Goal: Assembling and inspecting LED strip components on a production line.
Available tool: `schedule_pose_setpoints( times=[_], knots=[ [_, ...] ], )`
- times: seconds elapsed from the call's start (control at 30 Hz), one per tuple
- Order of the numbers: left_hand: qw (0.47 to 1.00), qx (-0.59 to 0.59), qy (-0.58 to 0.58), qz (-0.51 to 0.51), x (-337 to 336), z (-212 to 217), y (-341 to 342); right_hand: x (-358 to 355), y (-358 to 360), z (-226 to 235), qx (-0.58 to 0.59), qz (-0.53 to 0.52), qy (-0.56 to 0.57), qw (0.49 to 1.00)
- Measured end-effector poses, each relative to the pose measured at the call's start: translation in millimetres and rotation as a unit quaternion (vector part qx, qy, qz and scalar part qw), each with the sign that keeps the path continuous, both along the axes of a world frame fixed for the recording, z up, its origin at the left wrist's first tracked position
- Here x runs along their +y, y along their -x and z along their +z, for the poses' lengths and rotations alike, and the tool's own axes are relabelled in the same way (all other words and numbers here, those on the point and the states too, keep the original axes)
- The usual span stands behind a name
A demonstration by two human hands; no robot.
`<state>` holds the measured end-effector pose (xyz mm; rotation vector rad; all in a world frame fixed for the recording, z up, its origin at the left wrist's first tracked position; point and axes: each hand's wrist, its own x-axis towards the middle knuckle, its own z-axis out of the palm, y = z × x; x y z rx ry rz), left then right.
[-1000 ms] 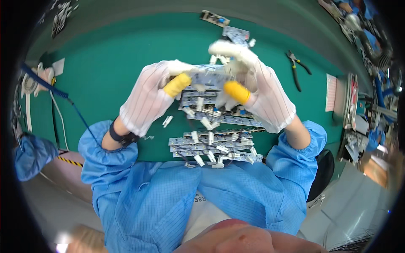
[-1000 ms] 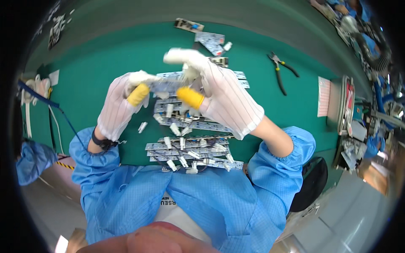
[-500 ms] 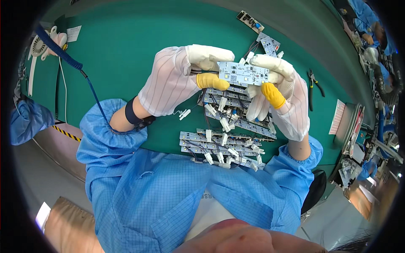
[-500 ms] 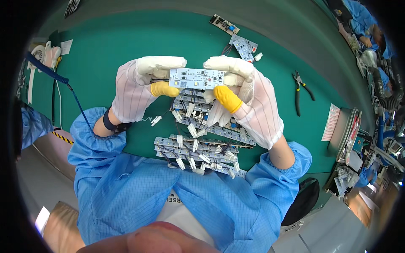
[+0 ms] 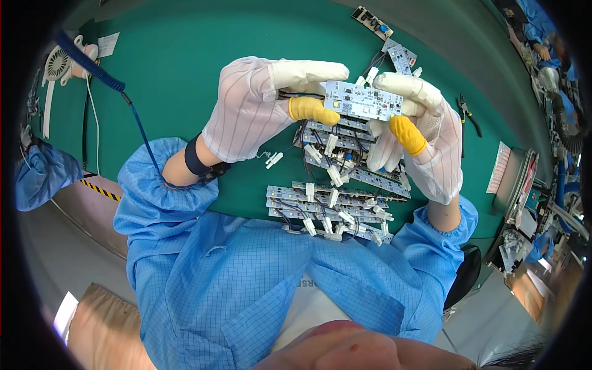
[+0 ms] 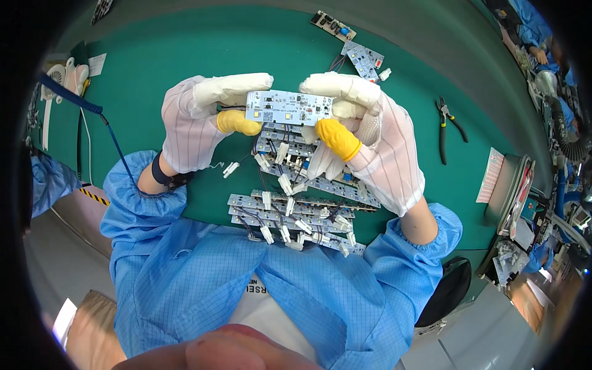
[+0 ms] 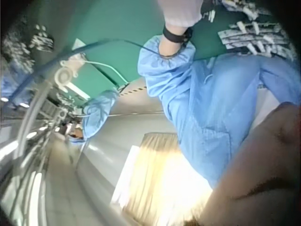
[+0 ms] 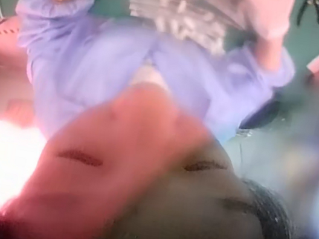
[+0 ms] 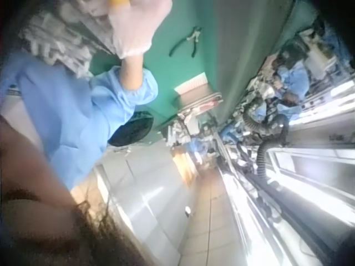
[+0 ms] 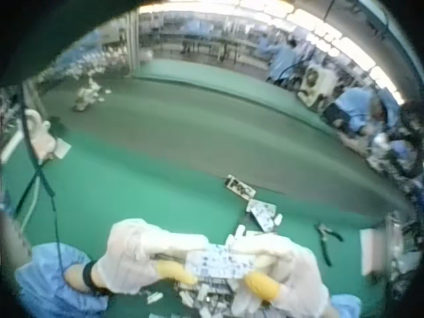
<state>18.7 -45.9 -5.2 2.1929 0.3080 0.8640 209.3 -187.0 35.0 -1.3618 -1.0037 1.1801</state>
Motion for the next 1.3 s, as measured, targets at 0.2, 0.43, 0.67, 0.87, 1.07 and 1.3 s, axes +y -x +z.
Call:
schedule_pose_setpoints(
  times=[0.2, 0.43, 0.67, 0.87, 1.07, 1.3],
  knots=[
    [0.996, 0.014, -0.067, 0.063, 0.2, -7.0, -0.4, -0.8, 0.0, 2.2, 0.009, -0.008, 0.008, 1.000],
    [0.996, 0.029, -0.077, 0.041, 3.5, -1.4, -5.8, -1.6, -1.3, 5.8, 0.020, 0.018, -0.011, 1.000],
    [0.995, -0.028, -0.055, 0.081, 1.4, -10.3, -2.1, 1.3, 0.2, 0.9, -0.025, 0.016, -0.051, 0.998],
    [0.989, -0.036, -0.110, 0.089, -0.2, -10.4, -4.1, -1.7, -12.0, -0.2, -0.001, 0.035, 0.027, 0.999],
    [0.977, 0.060, -0.194, 0.071, -2.2, -13.3, 3.5, -8.5, -27.3, -28.1, 0.178, 0.073, 0.029, 0.981],
    [0.990, 0.044, -0.094, 0.095, 15.2, -6.3, -4.1, 9.8, 1.0, 5.6, 0.004, 0.001, 0.049, 0.999]
  ],
)
